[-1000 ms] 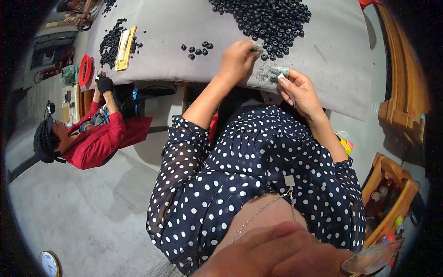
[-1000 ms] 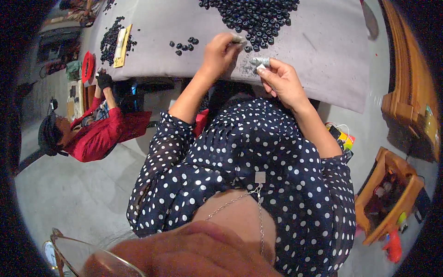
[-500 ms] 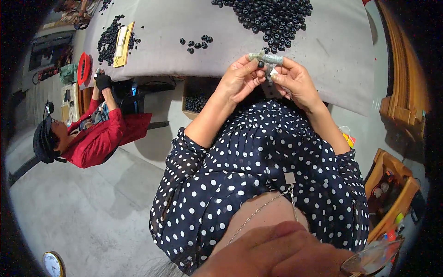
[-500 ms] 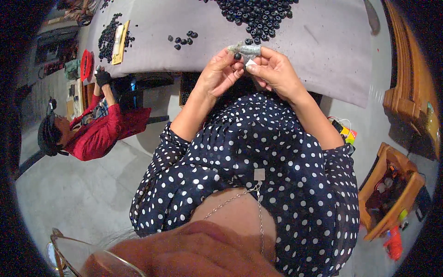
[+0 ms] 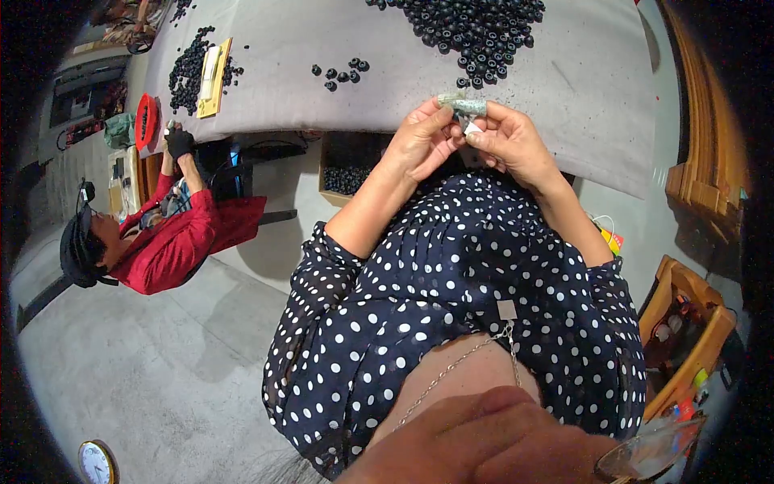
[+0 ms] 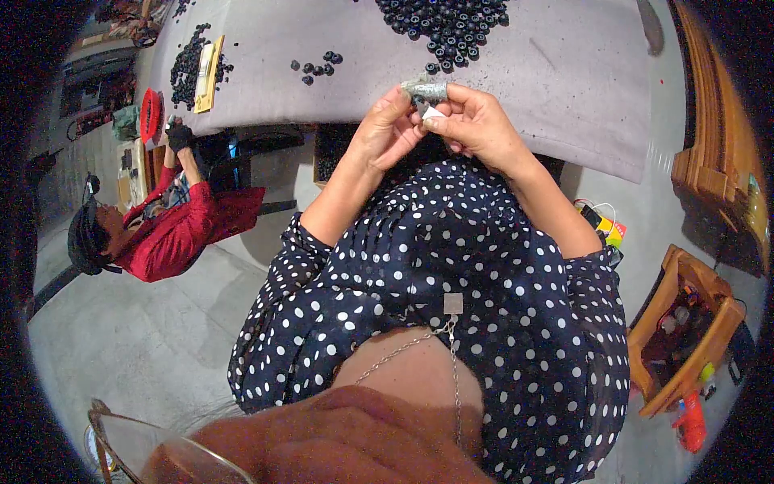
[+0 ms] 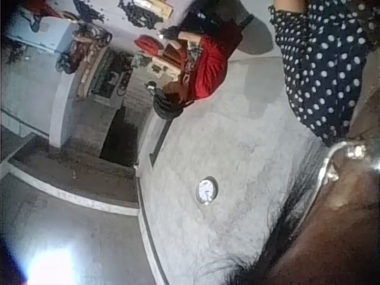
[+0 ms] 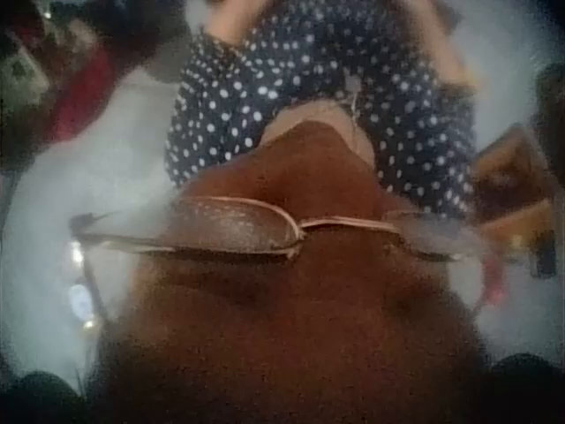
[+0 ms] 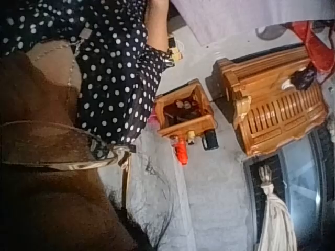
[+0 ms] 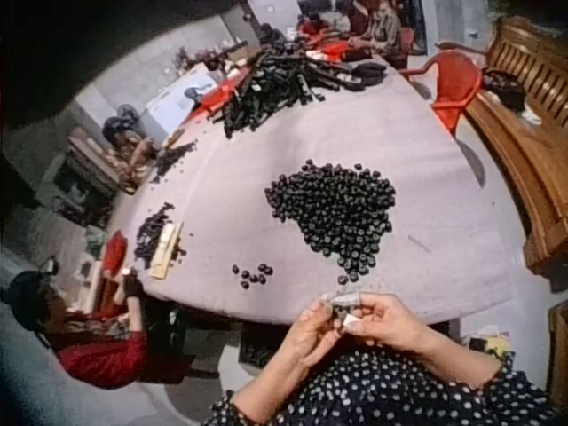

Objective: The person sorts small black rubber or plastic components by hand, grouping them on a table.

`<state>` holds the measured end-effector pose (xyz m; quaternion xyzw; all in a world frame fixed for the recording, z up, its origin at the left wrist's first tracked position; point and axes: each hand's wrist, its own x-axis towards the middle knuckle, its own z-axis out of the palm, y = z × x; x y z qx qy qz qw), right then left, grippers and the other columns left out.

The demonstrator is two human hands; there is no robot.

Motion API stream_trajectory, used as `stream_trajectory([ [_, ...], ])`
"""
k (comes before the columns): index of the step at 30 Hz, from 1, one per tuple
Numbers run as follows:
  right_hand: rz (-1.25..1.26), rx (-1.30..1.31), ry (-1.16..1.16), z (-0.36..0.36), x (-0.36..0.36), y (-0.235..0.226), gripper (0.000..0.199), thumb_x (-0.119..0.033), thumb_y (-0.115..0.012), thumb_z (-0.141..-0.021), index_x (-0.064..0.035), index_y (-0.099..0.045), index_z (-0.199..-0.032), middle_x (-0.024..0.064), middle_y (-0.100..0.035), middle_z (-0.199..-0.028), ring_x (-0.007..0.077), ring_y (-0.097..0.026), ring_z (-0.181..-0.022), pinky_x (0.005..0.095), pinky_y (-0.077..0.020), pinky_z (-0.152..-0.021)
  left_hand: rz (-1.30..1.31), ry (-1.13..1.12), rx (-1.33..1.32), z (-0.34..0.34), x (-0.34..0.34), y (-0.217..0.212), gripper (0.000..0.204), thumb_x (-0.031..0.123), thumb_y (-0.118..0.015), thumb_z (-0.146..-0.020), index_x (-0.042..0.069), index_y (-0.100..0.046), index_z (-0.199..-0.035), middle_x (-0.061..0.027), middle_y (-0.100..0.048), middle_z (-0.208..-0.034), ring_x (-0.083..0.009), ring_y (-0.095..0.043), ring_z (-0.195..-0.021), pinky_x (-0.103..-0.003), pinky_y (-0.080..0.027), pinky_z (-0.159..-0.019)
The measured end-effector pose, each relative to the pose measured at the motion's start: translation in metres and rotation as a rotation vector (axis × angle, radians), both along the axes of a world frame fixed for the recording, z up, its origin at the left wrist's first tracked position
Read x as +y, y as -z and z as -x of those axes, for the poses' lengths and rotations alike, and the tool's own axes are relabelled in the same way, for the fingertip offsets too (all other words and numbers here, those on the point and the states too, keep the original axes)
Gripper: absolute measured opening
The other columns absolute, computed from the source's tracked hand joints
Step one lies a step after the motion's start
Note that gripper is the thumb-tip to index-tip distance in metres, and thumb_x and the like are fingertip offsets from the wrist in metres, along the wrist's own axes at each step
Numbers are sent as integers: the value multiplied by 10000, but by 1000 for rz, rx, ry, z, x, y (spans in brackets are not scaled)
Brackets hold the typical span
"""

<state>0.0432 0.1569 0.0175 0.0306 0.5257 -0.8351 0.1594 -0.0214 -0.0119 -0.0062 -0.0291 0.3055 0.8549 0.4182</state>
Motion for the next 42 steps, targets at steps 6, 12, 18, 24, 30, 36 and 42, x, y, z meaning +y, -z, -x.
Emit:
stream_trajectory([
  [6,19,9,5,0,1,3,330,-154,-630,-853,-33,-545,-1148,10,-654,-897,-3,-479,-537,125,-368,-444,-2,4,-3,0,-2,0,211,129,-587,-885,47,-555,-1077,-52,-619,-880,-114,-587,-702,-267,-521,-675],
  [12,11,18,8,1,0,7,290,-159,-638,-848,-41,-571,-1103,0,-649,-860,-1,-477,-527,125,-362,-436,2,83,56,3,-6,3,262,168,-625,-862,65,-540,-1088,-20,-610,-925,-94,-581,-736,-270,-517,-690],
  [18,15,-26,-3,1,3,4,277,-164,-644,-841,-41,-587,-1083,-25,-631,-793,-3,-453,-480,126,-320,-392,38,20,22,1,-2,-2,201,82,-593,-871,31,-566,-1063,-71,-627,-895,-116,-588,-705,-269,-528,-667],
  [24,1,-16,-10,0,5,7,236,-172,-650,-835,-40,-628,-1030,-42,-627,-749,-6,-436,-464,126,-286,-378,14,56,34,2,-2,-3,217,68,-603,-859,18,-572,-1068,-80,-626,-922,-122,-591,-717,-267,-532,-676],
  [30,-38,-7,5,0,5,4,226,-182,-657,-831,-39,-644,-1005,-46,-614,-718,-6,-429,-464,129,-285,-383,17,57,1,0,0,1,229,70,-606,-856,21,-575,-1078,-76,-627,-931,-128,-593,-727,-263,-530,-677],
  [36,19,-47,-4,0,9,14,264,-117,-630,-839,-12,-603,-1079,-34,-597,-741,-5,-427,-500,131,-324,-426,-44,94,-22,-2,-1,3,240,73,-613,-851,31,-577,-1085,-71,-624,-945,-129,-595,-737,-263,-528,-683],
  [42,-56,-23,87,-1,1,7,186,-160,-668,-813,-53,-638,-962,-49,-592,-664,-5,-431,-465,131,-304,-398,31,92,51,-1,0,-1,260,56,-616,-848,26,-566,-1102,-66,-625,-924,-122,-599,-721,-241,-527,-668],
])
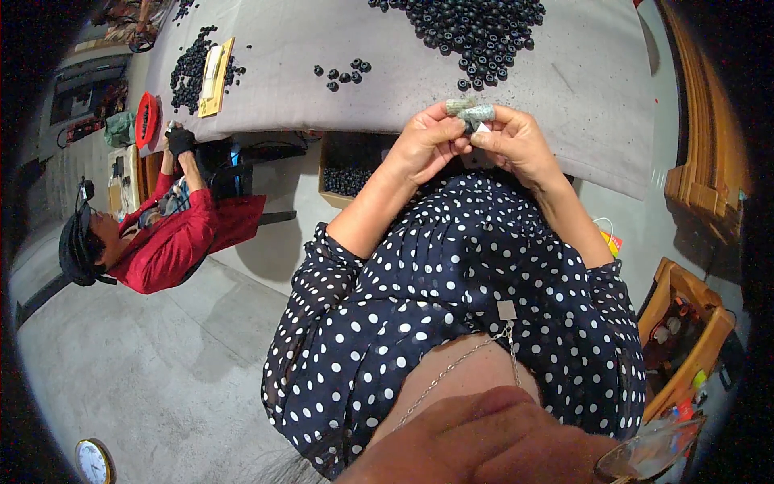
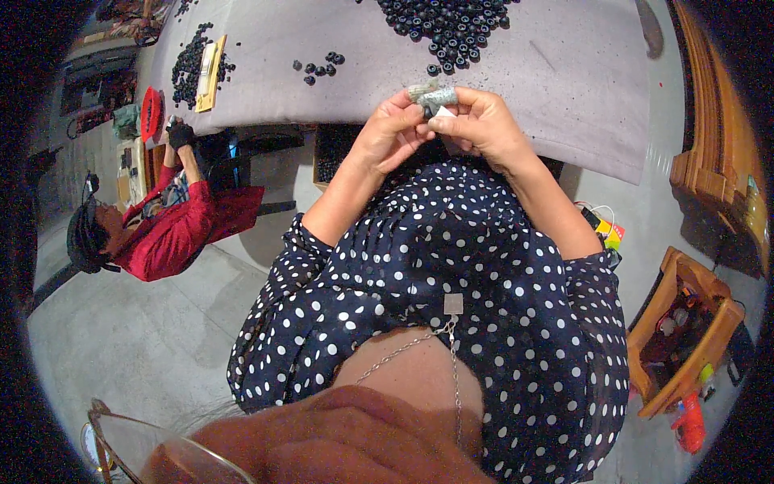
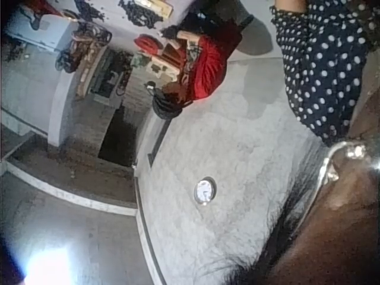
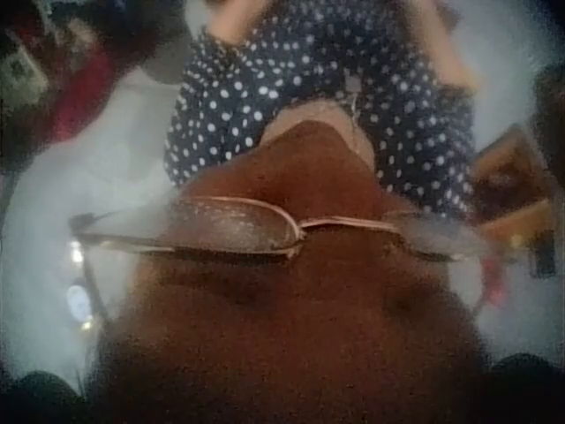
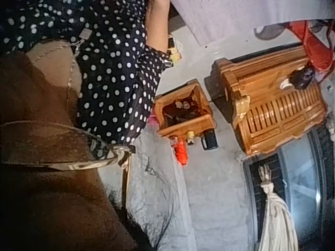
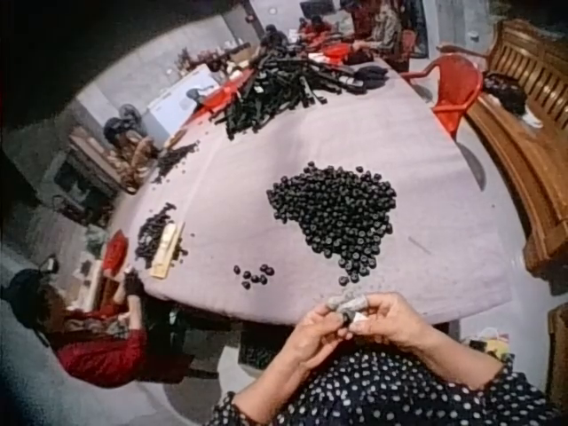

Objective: The person sorts small black rubber or plastic components by hand, grouping them on a table.

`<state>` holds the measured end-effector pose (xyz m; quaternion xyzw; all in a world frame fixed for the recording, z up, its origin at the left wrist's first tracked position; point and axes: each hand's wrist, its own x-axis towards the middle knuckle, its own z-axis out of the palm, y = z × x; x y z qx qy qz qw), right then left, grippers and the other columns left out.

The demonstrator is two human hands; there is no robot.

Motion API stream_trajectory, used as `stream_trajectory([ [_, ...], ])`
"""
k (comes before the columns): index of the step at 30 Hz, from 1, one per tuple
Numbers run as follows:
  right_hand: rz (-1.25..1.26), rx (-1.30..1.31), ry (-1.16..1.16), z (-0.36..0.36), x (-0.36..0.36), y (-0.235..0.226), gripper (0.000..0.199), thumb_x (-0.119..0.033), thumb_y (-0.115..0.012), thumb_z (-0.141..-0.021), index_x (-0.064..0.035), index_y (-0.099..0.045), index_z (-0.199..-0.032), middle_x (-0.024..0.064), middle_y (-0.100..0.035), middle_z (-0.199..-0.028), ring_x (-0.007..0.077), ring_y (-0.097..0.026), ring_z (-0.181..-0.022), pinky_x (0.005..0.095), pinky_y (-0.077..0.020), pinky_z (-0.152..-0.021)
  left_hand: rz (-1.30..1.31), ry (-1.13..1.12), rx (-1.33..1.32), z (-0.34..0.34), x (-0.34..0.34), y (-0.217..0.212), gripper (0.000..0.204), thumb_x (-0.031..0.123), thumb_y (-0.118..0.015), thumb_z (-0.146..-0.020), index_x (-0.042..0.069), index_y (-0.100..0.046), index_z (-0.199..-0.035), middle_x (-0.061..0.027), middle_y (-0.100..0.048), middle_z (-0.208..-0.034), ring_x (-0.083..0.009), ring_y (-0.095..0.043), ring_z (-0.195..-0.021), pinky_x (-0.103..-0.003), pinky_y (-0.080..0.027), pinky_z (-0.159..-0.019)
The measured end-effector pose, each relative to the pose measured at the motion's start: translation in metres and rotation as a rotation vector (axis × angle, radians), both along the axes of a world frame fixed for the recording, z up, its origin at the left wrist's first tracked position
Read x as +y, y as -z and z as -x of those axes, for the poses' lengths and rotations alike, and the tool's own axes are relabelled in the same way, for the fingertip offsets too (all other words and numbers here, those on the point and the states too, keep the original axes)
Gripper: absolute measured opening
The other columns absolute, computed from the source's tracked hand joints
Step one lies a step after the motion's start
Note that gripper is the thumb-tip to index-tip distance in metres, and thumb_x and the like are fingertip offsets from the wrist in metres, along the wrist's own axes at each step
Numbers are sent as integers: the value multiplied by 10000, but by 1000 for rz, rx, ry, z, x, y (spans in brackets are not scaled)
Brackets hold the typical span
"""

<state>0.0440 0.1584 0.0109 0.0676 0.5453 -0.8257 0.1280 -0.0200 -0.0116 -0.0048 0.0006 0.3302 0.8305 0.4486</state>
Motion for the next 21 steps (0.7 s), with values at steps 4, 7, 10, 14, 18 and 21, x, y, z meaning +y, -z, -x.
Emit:
stream_trajectory([
  [4,14,7,45,1,-4,7,199,-154,-677,-804,-54,-639,-972,-31,-622,-670,-4,-440,-455,137,-304,-384,-6,-1,54,-4,-1,0,327,48,-635,-833,22,-534,-1143,-61,-622,-907,-112,-599,-704,-231,-526,-662],
  [7,-33,21,36,1,-6,1,205,-151,-675,-806,-46,-637,-978,-27,-621,-670,1,-440,-444,143,-303,-370,-11,0,42,-5,-3,-1,362,38,-640,-826,19,-515,-1166,-61,-620,-905,-112,-599,-708,-229,-525,-662],
  [10,55,-31,38,0,-5,1,211,-143,-675,-806,-40,-634,-986,-27,-615,-664,6,-437,-431,144,-299,-362,-20,1,38,-7,-4,-4,375,31,-639,-826,17,-506,-1176,-64,-617,-910,-114,-599,-717,-230,-524,-661],
  [14,57,-44,33,0,-5,0,222,-146,-680,-804,-41,-631,-993,-32,-607,-654,5,-432,-423,139,-294,-358,-9,5,54,-7,-5,-9,385,38,-641,-826,18,-501,-1184,-64,-614,-921,-116,-596,-721,-236,-519,-657],
  [18,63,-46,29,0,-5,-4,220,-157,-683,-805,-50,-632,-991,-39,-594,-640,-2,-431,-427,133,-290,-355,-57,10,38,-8,-5,-4,385,53,-638,-832,18,-500,-1190,-64,-614,-925,-117,-593,-713,-242,-518,-657],
  [21,32,-31,32,1,-5,-2,208,-168,-677,-813,-53,-630,-980,-45,-581,-635,-4,-431,-435,133,-289,-357,-105,-8,-17,-9,-4,1,366,70,-635,-838,17,-510,-1178,-65,-616,-911,-119,-591,-704,-245,-519,-658],
])
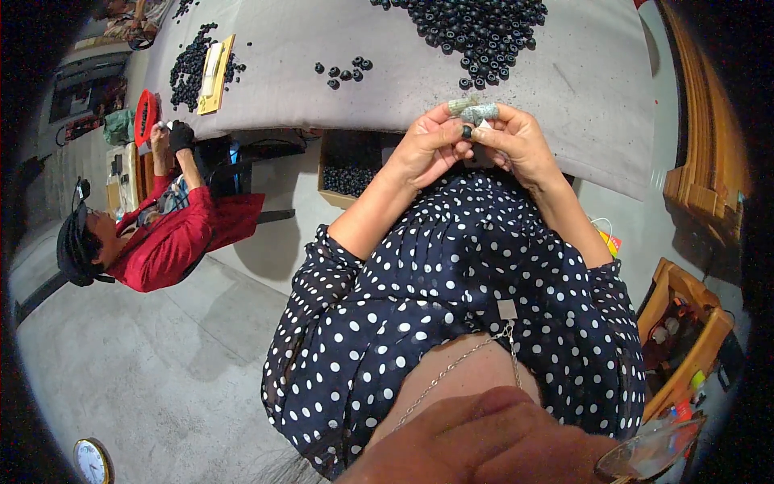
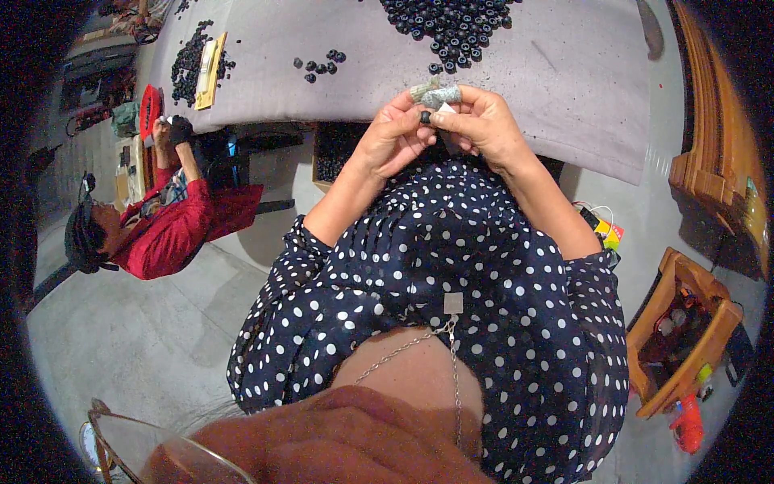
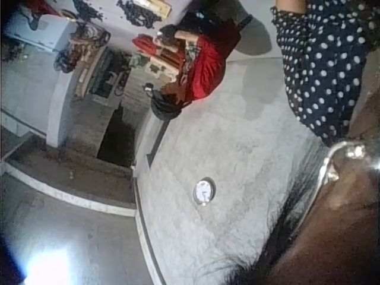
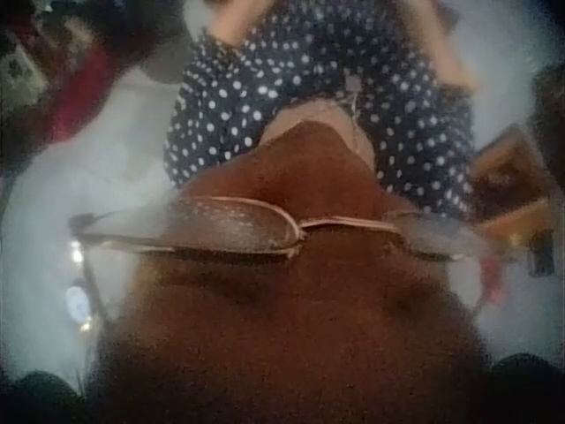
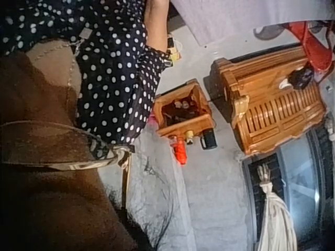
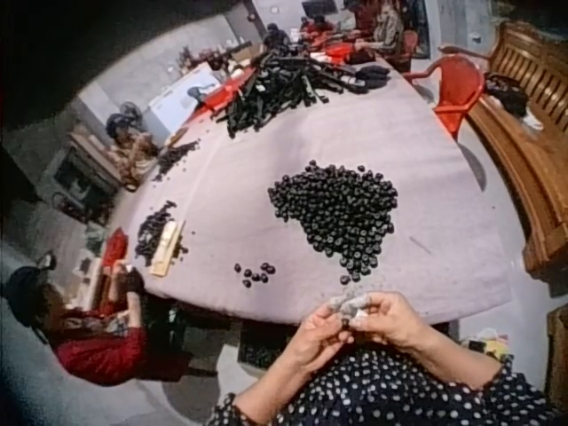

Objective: The person sorts small black rubber or plastic components by hand, grouping them on a table.

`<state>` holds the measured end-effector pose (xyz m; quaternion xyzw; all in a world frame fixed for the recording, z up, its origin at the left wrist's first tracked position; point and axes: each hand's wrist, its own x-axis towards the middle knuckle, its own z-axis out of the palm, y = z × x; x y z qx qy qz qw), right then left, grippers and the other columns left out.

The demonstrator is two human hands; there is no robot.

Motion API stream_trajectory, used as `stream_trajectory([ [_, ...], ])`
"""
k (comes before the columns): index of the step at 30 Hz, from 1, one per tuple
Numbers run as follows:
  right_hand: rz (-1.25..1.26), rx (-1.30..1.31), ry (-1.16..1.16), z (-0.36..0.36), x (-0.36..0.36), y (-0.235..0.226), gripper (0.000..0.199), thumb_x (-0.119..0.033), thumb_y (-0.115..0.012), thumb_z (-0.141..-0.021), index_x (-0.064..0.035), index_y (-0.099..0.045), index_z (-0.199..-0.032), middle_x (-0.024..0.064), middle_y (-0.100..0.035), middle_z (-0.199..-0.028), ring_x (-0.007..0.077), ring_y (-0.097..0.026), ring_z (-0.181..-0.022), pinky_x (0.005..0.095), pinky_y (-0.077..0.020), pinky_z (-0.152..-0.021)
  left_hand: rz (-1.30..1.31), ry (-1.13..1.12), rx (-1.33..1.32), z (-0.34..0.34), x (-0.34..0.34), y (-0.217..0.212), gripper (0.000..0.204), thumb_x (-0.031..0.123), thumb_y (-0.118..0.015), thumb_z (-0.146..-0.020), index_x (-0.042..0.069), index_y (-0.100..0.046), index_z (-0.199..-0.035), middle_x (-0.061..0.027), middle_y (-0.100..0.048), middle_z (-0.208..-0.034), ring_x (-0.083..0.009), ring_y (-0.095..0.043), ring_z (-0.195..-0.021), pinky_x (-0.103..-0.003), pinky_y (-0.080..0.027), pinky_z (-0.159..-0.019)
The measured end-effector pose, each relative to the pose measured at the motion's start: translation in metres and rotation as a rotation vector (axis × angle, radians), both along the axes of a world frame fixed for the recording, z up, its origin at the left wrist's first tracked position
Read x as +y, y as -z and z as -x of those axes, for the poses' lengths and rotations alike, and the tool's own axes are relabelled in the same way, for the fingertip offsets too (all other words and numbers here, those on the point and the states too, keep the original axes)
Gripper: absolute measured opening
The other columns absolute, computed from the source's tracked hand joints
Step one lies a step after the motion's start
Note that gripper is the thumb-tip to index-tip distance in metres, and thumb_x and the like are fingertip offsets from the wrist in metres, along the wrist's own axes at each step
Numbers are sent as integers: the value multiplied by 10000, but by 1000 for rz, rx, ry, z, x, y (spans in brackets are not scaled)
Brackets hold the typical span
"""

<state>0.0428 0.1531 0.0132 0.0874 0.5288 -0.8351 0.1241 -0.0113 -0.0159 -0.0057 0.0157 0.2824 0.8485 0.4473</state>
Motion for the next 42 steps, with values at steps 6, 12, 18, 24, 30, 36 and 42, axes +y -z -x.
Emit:
stream_trajectory([
  [6,-50,27,0,-4,2,5,194,-189,-643,-845,-53,-609,-979,-61,-529,-614,0,-422,-454,143,-293,-371,359,-164,203,16,-16,-1,217,60,-609,-854,38,-603,-1070,-42,-623,-861,-115,-586,-673,-227,-508,-690],
  [12,-48,15,41,-5,5,2,175,-181,-616,-868,-46,-598,-977,-59,-517,-617,2,-409,-454,150,-290,-369,1263,-542,1430,70,-63,-1,151,51,-666,-754,31,-655,-903,-118,-590,-840,-239,-576,-767,-313,-459,-668],
  [18,-27,17,58,-3,9,10,164,-170,-604,-875,-42,-595,-978,-56,-517,-629,4,-407,-451,149,-290,-363,1203,-626,1848,72,-28,-5,163,91,-650,-782,26,-643,-931,-121,-604,-907,-300,-571,-844,-356,-463,-726],
  [24,-2,15,86,-4,13,9,206,-163,-601,-876,-32,-593,-1034,-55,-520,-651,6,-414,-458,150,-297,-370,1120,-321,1670,66,30,0,156,154,-667,-757,49,-633,-867,-119,-606,-825,-313,-582,-777,-394,-469,-678],
  [30,-40,30,88,-5,18,14,242,-144,-607,-868,-27,-582,-1078,-54,-529,-678,4,-426,-480,149,-306,-382,1123,-105,1667,62,29,-6,171,165,-678,-746,38,-620,-845,-117,-581,-785,-318,-583,-762,-399,-468,-648],
  [36,-40,35,73,-4,15,4,326,-126,-627,-850,-33,-527,-1147,-37,-547,-755,5,-451,-523,143,-332,-414,1026,-170,1583,46,19,-8,137,109,-666,-768,43,-630,-882,-79,-590,-747,-232,-592,-689,-323,-471,-600],
  [42,20,74,24,-6,10,-3,341,-105,-638,-838,-46,-518,-1152,-23,-558,-780,10,-466,-550,140,-366,-459,302,-35,89,30,13,-17,114,80,-596,-856,40,-588,-962,-41,-622,-798,-89,-554,-625,-206,-474,-598],
])
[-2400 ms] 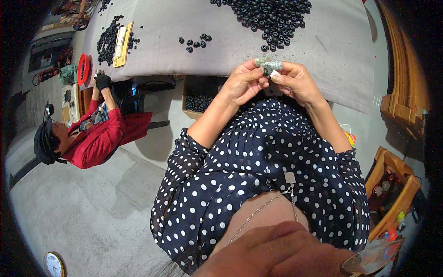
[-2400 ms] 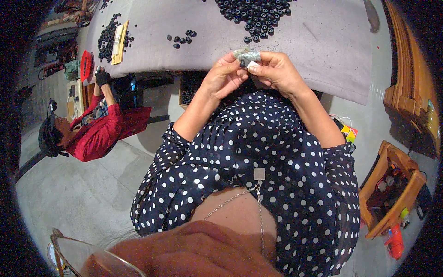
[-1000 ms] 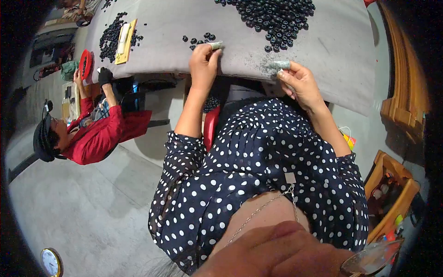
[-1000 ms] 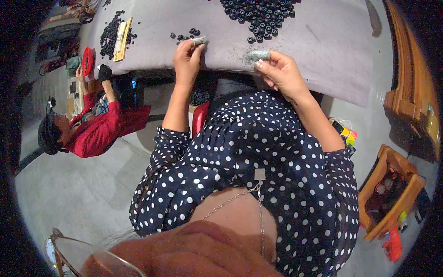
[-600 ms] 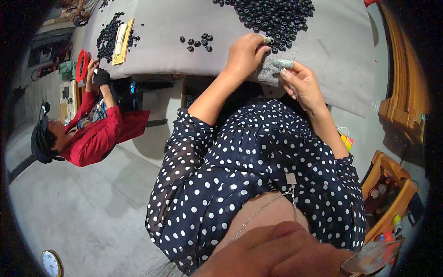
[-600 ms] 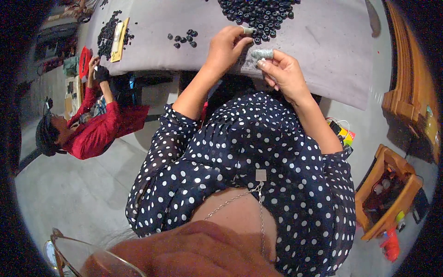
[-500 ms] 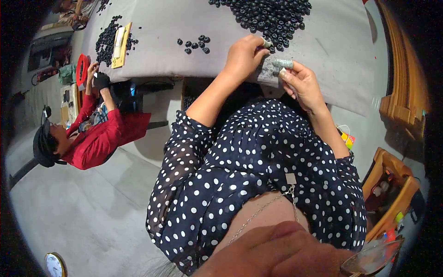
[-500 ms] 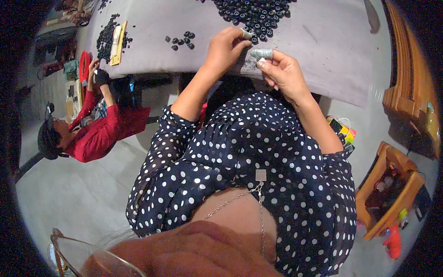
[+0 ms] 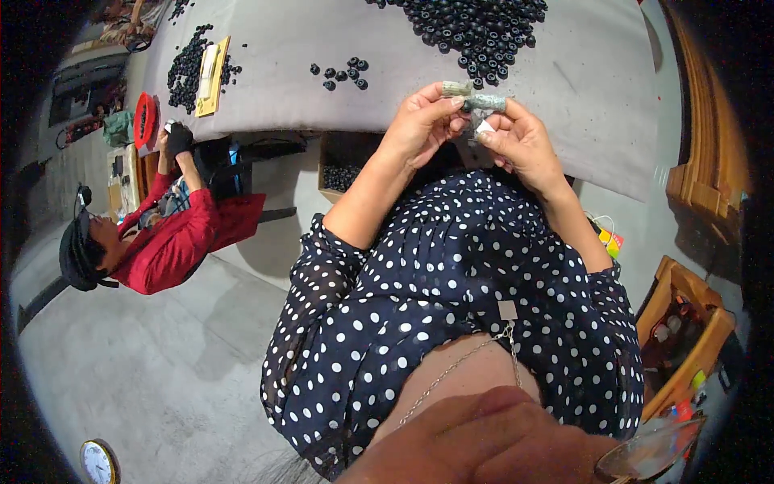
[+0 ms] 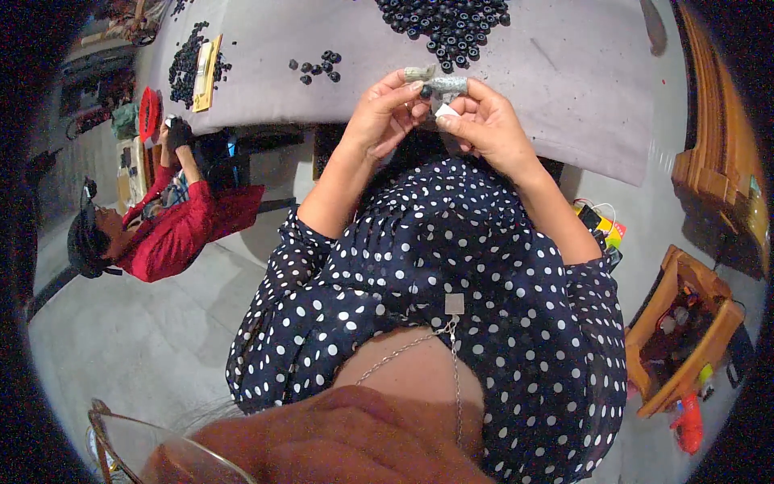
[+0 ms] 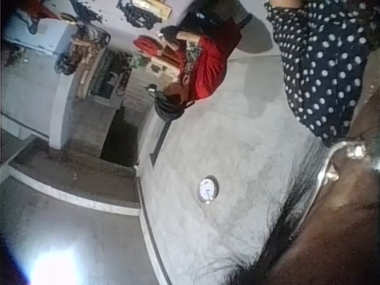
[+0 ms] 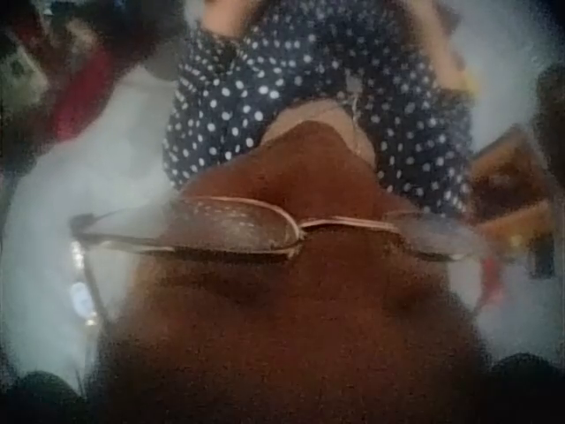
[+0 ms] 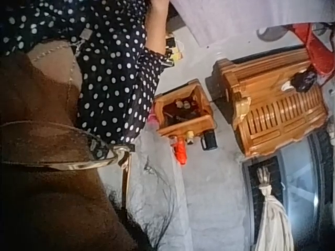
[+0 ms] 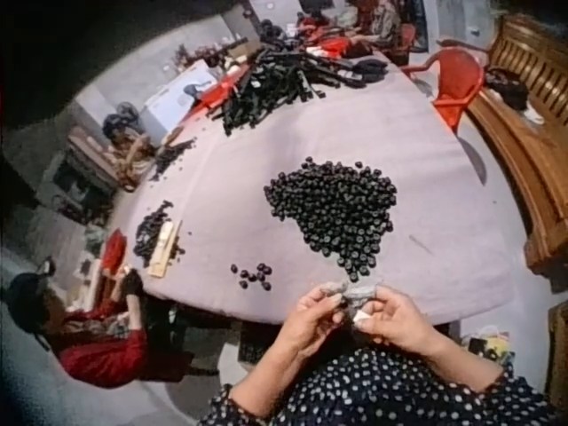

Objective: The person sorts small black rubber or plastic components by hand, grouping them on a table.

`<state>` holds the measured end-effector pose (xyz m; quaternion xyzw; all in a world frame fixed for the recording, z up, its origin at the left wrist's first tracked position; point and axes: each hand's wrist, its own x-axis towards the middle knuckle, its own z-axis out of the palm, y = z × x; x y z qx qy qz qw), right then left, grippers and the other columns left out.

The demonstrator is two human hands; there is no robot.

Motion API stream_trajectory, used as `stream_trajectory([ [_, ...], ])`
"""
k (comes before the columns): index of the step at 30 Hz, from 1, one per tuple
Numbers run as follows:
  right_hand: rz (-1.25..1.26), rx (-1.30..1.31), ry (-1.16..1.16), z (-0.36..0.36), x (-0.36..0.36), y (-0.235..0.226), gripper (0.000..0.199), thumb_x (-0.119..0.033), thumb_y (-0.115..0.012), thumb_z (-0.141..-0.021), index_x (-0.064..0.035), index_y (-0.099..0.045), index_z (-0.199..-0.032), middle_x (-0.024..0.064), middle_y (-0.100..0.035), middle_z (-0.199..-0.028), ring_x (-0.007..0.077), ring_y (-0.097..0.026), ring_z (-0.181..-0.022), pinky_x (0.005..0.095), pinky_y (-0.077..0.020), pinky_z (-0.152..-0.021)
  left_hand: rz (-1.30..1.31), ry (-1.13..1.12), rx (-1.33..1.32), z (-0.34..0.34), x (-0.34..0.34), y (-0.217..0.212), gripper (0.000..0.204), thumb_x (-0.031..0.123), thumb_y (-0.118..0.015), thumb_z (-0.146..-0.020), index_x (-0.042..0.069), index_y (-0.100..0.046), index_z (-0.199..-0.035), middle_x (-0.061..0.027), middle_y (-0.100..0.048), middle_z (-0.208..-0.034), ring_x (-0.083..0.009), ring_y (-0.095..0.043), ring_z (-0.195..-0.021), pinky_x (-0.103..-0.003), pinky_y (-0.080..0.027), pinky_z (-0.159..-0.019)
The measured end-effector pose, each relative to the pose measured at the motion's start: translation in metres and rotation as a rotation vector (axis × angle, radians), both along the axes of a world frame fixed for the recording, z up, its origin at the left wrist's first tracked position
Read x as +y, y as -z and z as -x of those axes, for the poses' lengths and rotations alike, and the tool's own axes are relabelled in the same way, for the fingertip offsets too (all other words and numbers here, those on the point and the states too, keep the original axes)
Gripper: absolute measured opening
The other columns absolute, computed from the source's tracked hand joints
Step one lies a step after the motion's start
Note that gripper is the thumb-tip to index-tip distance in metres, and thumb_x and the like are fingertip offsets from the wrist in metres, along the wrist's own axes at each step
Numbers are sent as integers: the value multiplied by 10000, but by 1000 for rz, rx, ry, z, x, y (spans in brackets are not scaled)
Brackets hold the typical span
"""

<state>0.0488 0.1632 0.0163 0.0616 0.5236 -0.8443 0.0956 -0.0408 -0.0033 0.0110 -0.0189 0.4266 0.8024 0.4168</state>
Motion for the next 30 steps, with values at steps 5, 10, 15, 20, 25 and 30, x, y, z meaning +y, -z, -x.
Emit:
stream_trajectory([
  [5,-8,14,-31,0,-4,-1,334,-102,-633,-837,-50,-521,-1147,-21,-572,-793,10,-477,-563,139,-371,-467,-44,-26,-81,-10,-2,-1,111,71,-571,-868,43,-570,-976,-46,-617,-816,-99,-563,-631,-223,-488,-603],
  [10,-28,18,-80,-1,-4,-2,333,-121,-637,-842,-35,-530,-1145,-20,-598,-819,5,-478,-570,136,-371,-469,-59,-41,-70,-13,-3,-1,121,68,-568,-869,37,-560,-986,-56,-618,-833,-107,-574,-644,-235,-501,-609],
  [15,-26,12,-81,-2,-5,-3,333,-123,-628,-852,-20,-535,-1154,-19,-607,-831,4,-467,-560,134,-366,-469,-45,16,-22,-17,-5,3,210,114,-559,-883,47,-548,-1082,-31,-609,-902,-89,-573,-708,-250,-514,-673],
  [20,-32,0,-90,-2,-6,-7,314,-121,-613,-862,-8,-542,-1147,-18,-610,-822,5,-456,-553,136,-360,-468,-108,41,-69,-18,-8,4,192,124,-555,-887,54,-547,-1065,-17,-596,-881,-83,-557,-707,-248,-499,-667],
  [25,-26,-12,-120,-1,-4,-6,307,-121,-599,-870,-7,-543,-1149,-24,-599,-774,11,-450,-539,145,-352,-463,-148,1,-140,-20,-7,4,143,69,-542,-879,43,-555,-1020,-48,-620,-869,-107,-579,-674,-262,-513,-649],
  [30,-45,-27,-100,0,-5,-3,239,-142,-603,-869,-21,-576,-1073,-50,-547,-693,9,-445,-513,141,-336,-439,-74,-26,-110,-21,-6,0,147,67,-548,-877,41,-554,-1022,-55,-620,-868,-110,-580,-681,-257,-513,-652],
])
